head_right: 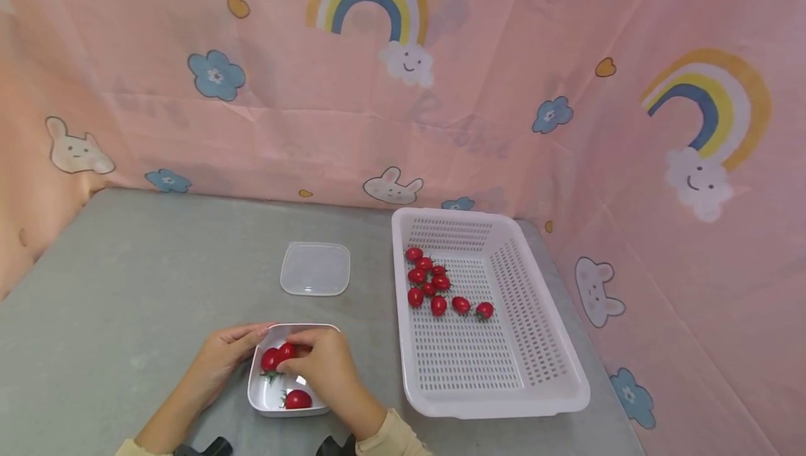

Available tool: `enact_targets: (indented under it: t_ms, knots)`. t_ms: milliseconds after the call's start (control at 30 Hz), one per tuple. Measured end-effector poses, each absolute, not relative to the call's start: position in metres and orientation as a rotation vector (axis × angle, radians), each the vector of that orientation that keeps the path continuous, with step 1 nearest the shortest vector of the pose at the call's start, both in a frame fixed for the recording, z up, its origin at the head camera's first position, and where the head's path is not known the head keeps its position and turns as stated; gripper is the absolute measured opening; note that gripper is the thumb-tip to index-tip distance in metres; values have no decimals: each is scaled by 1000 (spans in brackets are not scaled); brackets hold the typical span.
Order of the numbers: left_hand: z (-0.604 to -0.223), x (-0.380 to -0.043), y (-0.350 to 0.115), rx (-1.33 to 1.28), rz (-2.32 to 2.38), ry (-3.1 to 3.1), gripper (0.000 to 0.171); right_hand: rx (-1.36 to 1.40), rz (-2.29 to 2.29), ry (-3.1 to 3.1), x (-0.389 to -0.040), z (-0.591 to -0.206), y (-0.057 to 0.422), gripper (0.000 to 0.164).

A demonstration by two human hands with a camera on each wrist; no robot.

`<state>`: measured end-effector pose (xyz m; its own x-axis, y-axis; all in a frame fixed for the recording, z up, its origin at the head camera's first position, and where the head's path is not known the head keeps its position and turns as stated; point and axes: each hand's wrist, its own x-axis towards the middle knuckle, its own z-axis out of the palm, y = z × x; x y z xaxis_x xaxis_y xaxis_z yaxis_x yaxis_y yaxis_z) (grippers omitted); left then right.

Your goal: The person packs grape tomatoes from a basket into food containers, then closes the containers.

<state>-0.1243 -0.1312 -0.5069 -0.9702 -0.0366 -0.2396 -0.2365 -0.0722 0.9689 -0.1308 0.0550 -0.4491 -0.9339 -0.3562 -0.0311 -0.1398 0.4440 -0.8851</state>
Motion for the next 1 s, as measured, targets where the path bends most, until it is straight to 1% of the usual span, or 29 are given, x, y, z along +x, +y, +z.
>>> enact_targets:
  t_ms: [267,400,500,633,733,900,1000]
  knots:
    - [-506,-124,-131,-306,2185,2047,34,-474,-1413,2541,-133,-448,52,35]
    - [-507,-125,-131,-312,2177,2054,34,-428,-1513,2477,-136,-440,55,34]
    - [-507,-125,-131,-331,2159,2067,34,-412,-1654,2412,-139,-424,61,34]
    - [-507,-126,-131,-347,2149,2074,33,-357,-1780,2414,-144,-391,75,30]
    - [-507,-126,-130,-342,2152,2071,33,-241,-1837,2450,-152,-370,89,27]
    - [-507,-125,-130,-333,2157,2066,33,-64,-1830,2574,-177,-348,117,30]
    - [-507,-125,-130,-342,2153,2074,33,28,-1803,2598,-198,-344,136,34]
